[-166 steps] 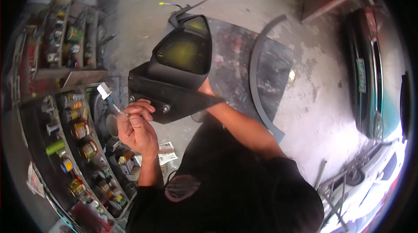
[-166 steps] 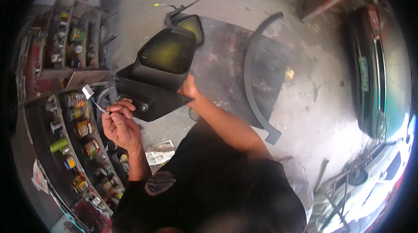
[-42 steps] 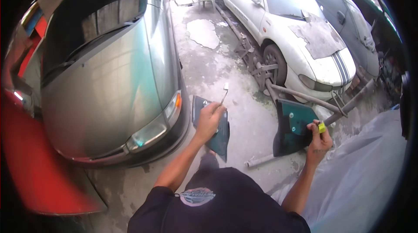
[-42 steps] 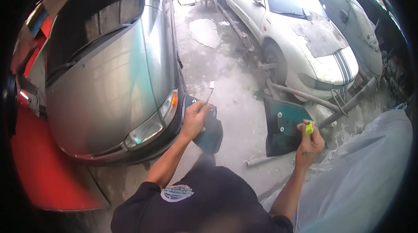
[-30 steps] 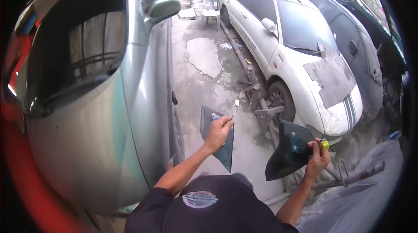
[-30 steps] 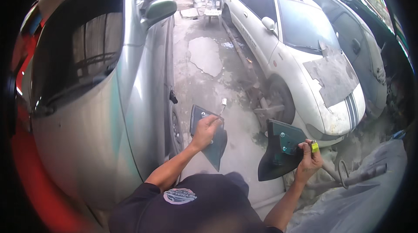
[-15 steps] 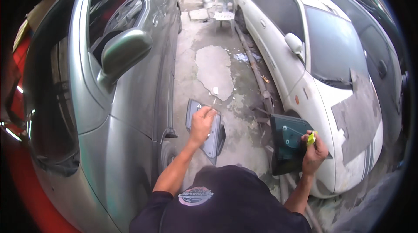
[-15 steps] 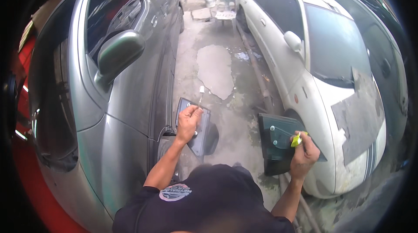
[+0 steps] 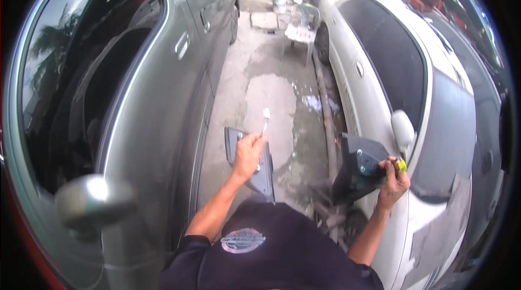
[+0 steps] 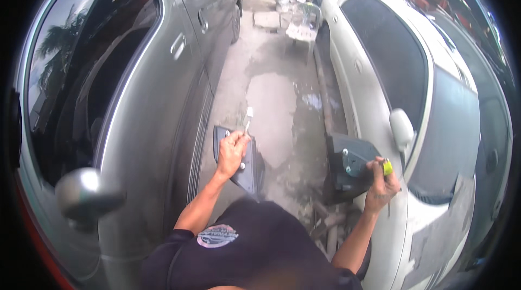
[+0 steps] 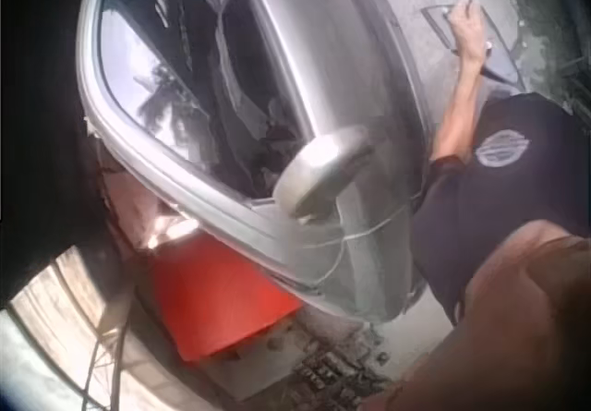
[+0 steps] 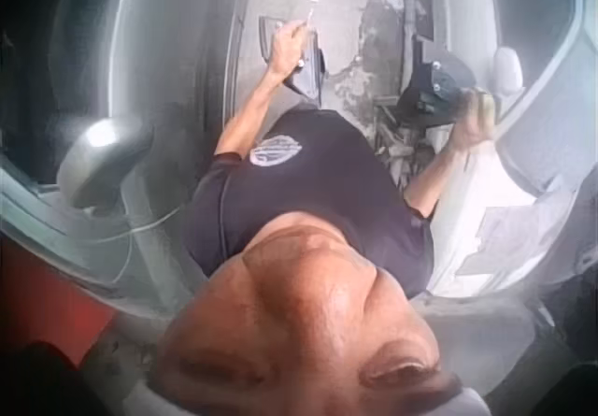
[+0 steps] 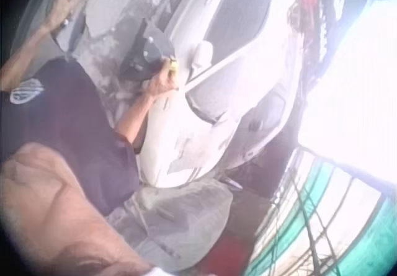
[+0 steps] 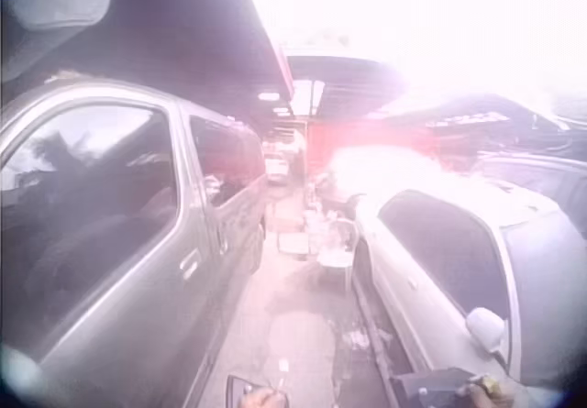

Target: The person removes masking tape from a car side mirror. They peel off strips of tape from the mirror housing, revealing the painted surface underneath.

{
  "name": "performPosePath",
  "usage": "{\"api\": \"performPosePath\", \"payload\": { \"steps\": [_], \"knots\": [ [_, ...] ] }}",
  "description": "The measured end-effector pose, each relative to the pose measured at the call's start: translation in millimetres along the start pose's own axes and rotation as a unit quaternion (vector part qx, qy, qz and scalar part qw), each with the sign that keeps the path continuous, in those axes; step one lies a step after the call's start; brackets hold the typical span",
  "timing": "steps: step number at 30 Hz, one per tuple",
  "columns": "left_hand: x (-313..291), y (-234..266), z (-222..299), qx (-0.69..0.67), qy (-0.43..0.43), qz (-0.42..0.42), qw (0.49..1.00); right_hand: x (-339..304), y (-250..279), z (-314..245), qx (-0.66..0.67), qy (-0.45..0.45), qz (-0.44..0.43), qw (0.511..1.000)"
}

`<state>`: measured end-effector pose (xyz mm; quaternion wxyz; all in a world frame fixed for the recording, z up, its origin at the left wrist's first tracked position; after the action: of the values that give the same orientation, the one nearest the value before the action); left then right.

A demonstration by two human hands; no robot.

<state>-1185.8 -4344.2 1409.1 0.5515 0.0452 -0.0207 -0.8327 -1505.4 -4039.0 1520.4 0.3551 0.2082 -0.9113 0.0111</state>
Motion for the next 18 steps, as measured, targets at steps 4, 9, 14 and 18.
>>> {"api": "performPosePath", "payload": {
  "steps": [4,9,14,18],
  "knots": [
    [203.7,-5.5,31.3,0.014,-0.034,-0.006,0.999,137.1,-131.8,59.9,0.058,0.009,0.024,0.998],
    [454.0,-20.9,45.0,0.022,-0.010,0.004,1.000,287.8,-306.0,186.5,0.076,0.002,0.010,0.997],
    [708.5,-28.9,36.2,0.030,-0.006,0.032,0.999,431.0,-494.9,315.5,0.012,0.028,-0.050,0.998],
    [910.9,-46.3,68.6,0.008,0.001,0.052,0.999,594.9,-630.6,394.8,-0.001,0.053,-0.098,0.994]
  ]
}}
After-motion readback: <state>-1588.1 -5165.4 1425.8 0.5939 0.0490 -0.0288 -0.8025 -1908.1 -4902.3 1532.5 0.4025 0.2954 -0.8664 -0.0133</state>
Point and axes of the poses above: each hand's wrist, its own x-axis towards the middle knuckle, its own y-axis out of the back of the hand, z = x × y, the point moved 9 cm from there along x, towards the middle knuckle, and after that the axes turned 12 degrees about y, right-handed, at the moved point
